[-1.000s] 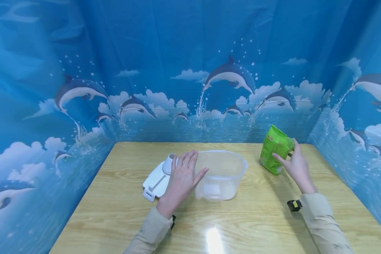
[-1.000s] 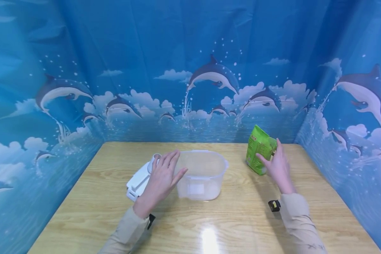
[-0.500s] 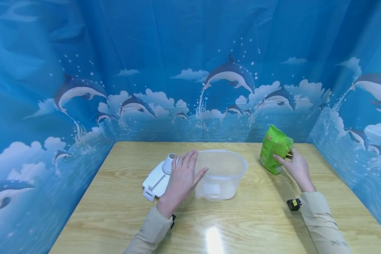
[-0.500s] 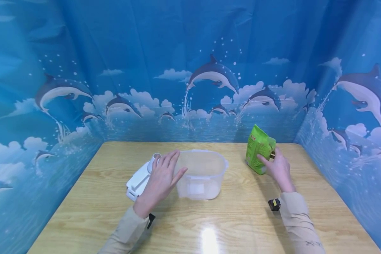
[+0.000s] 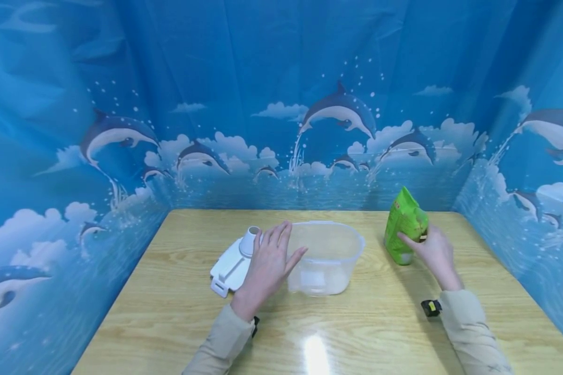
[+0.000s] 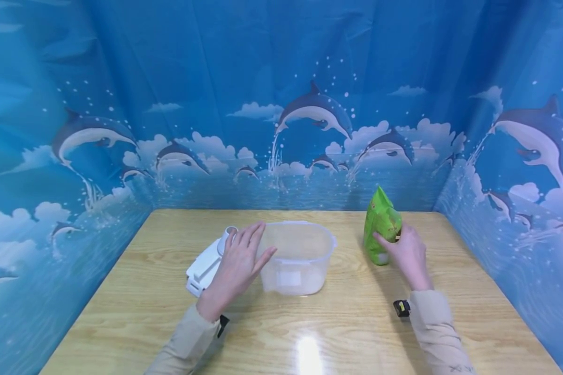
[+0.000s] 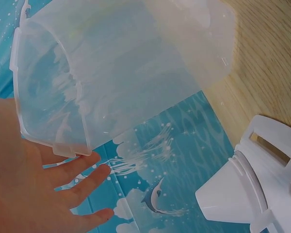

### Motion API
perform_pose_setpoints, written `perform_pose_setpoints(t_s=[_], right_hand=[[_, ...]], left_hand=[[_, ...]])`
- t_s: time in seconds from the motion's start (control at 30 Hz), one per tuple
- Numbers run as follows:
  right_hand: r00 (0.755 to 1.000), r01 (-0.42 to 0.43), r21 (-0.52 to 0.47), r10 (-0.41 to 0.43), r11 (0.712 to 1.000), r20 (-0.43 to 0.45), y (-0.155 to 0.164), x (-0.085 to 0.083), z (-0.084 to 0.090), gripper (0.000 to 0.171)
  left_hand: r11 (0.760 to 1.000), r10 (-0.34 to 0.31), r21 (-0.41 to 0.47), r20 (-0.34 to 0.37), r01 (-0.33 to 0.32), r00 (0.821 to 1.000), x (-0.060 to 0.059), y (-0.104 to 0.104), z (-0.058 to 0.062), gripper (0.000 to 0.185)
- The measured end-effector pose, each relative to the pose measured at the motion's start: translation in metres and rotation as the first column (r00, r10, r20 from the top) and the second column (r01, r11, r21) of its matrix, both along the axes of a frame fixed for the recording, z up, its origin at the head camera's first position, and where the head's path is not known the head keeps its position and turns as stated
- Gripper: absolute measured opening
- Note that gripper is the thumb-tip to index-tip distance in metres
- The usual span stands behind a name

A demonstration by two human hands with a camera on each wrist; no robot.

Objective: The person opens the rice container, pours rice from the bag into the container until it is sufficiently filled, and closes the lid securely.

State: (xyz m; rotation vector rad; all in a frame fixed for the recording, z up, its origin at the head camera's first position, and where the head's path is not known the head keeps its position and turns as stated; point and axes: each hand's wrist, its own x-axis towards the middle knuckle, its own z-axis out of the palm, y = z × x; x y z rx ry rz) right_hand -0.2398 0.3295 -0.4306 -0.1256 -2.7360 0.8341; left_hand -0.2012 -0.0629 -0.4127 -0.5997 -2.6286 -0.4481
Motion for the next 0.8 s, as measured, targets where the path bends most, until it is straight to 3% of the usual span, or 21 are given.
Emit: perform_pose_setpoints(t_s=[0.3,0.43,0.53,0.63,0.8], right_hand=[[0.999,-0.004,0.022,0.003,1.0,0.034,-0.006,0.011,0.001,0.061],[0.993,-0.112,-0.042,0.114,0.993,0.043,0.001,0.01,-0.002,0.07],[0.965,-0.239,-0.128,0.251,0.962,0.08,0.014,0.006,-0.004,0.085],[0.92,-0.337,-0.225,0.37,0.914,0.126,0.026,0.002,-0.005,0.099],[0.85,-0.437,-0.334,0.505,0.835,0.151,0.041,-0.008,-0.002,0.097]], left_hand=[[1.0,-0.001,-0.001,0.004,0.001,1.0,0.0,0.0,-0.001,0.078],[1.0,-0.003,-0.003,0.001,0.003,1.0,0.0,0.0,0.0,0.082],[1.0,-0.001,-0.009,-0.003,0.001,1.0,0.0,0.0,0.0,0.084],[1.0,0.0,-0.01,-0.003,0.0,1.0,0.0,0.0,0.0,0.084],[1.0,0.002,-0.006,-0.002,-0.002,1.0,-0.001,0.0,-0.001,0.083]])
